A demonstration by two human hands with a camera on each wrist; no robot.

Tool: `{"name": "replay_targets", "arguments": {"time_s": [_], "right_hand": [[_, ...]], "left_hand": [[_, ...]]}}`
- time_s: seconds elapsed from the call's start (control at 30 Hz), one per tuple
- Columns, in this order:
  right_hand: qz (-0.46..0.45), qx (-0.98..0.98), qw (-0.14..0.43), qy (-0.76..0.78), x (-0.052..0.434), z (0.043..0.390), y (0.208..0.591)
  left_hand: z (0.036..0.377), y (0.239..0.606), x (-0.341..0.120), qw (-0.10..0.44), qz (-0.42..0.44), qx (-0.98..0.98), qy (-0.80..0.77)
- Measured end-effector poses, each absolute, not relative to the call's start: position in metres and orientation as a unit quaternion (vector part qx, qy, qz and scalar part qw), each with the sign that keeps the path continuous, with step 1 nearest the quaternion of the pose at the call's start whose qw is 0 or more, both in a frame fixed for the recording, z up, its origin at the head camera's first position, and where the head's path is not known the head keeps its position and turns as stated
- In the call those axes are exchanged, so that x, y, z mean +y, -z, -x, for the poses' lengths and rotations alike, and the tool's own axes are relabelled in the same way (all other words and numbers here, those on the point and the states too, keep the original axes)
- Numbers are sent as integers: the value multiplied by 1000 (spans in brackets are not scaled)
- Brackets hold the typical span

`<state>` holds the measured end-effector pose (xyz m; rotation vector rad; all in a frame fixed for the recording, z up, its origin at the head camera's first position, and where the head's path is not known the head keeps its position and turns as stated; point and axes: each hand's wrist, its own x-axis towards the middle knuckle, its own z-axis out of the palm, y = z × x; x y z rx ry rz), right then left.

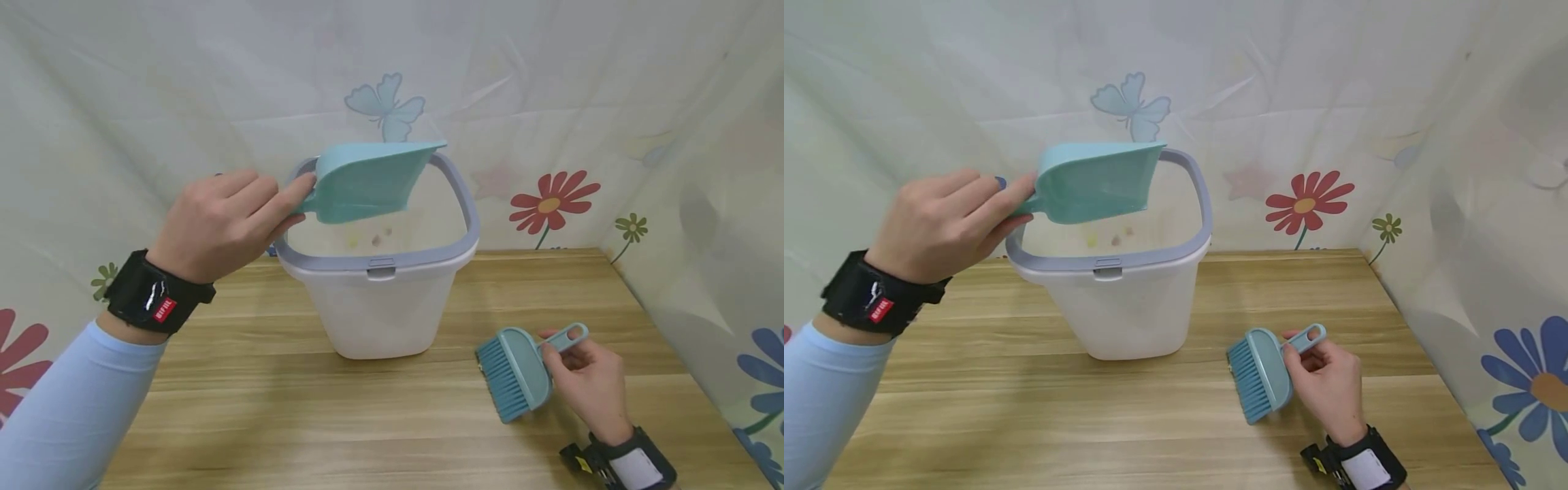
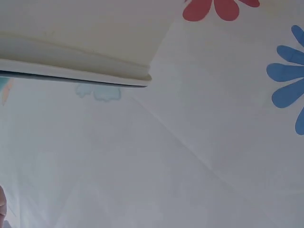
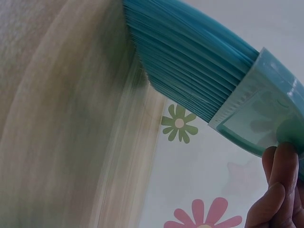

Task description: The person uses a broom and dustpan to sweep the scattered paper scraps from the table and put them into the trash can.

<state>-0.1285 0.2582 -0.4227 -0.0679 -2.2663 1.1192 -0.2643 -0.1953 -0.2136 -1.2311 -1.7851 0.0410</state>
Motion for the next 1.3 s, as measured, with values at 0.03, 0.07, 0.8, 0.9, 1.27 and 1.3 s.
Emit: {"name": "replay_targets", "arguments": {"time_s": [0.03, 0.07, 0.8, 0.9, 1.27, 1.3], "right_hand": [[26, -854, 301, -424, 258, 129, 423], [27, -854, 301, -423, 258, 129, 424], [27, -867, 298, -399, 257, 130, 425], [28, -864, 300, -404, 258, 131, 426], [13, -854, 312, -417, 258, 132, 427], [12, -853, 314, -416, 258, 132, 427]], "left_hand": [[264, 214, -195, 475, 501, -723, -19], [264, 215, -195, 478, 501, -721, -17], [235, 264, -274, 398, 174, -815, 384], [227, 276, -288, 390, 158, -817, 394], [186, 338, -326, 279, 60, -881, 377], [183, 344, -327, 267, 54, -886, 376]]}}
